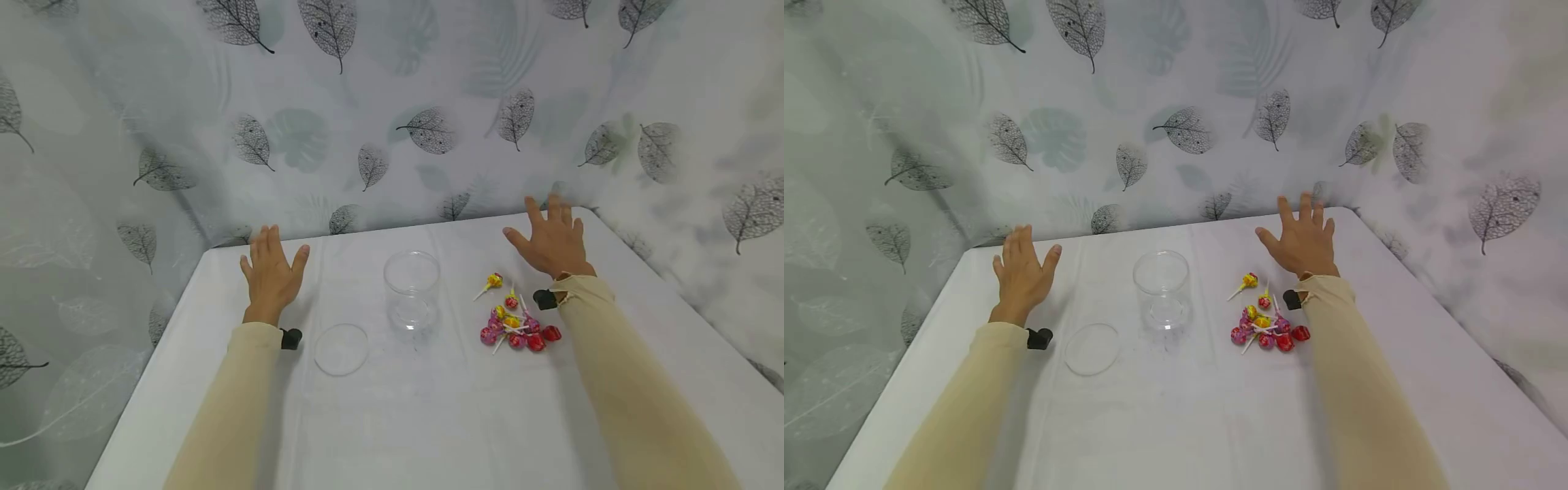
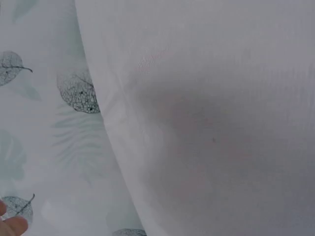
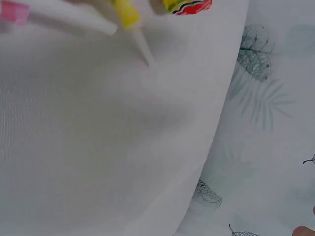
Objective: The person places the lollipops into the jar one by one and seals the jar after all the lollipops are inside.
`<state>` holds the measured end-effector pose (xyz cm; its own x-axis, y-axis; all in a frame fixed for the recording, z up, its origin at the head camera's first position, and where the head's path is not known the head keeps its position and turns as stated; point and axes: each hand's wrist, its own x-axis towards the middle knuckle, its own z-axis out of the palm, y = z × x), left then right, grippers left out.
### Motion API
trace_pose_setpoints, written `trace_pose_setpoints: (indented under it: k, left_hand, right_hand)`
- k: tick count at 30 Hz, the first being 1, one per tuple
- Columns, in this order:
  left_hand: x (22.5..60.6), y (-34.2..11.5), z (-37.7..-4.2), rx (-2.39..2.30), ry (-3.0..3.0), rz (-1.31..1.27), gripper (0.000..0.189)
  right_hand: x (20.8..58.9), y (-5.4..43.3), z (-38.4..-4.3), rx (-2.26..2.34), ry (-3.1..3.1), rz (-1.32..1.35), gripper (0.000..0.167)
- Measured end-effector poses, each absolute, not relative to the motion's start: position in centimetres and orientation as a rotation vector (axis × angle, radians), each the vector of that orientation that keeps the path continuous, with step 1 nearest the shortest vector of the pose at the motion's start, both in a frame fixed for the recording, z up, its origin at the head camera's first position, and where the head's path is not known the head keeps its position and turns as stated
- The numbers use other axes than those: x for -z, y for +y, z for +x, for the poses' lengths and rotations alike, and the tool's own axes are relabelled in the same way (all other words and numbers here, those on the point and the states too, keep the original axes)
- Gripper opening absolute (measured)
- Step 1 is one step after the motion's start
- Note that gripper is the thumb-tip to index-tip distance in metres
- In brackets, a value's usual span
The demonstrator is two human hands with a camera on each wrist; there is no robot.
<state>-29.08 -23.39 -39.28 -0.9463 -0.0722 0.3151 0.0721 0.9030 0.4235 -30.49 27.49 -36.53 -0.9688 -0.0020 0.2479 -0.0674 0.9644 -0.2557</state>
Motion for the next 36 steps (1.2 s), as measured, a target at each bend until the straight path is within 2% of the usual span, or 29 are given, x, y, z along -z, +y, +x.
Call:
trace_pose_setpoints:
  k: [10,21,28,36]
  left_hand:
    - [39.7,-21.8,-28.1,0.874,-2.654,-0.135,0.09]
    - [38.5,-18.1,-26.4,1.306,-2.676,-0.414,0.095]
    - [37.9,-15.6,-25.3,1.474,-2.621,-0.58,0.097]
    - [38.3,-13.5,-25.0,1.487,-2.677,-0.601,0.102]
  right_hand:
    - [34.8,26.0,-28.9,-0.51,-2.957,0.219,0.085]
    - [33.5,24.0,-26.0,-0.642,-3.138,0.518,0.042]
    - [34.1,22.8,-24.8,-0.708,-3.226,0.613,0.035]
    - [35.1,22.4,-24.3,-0.701,-3.247,0.669,0.029]
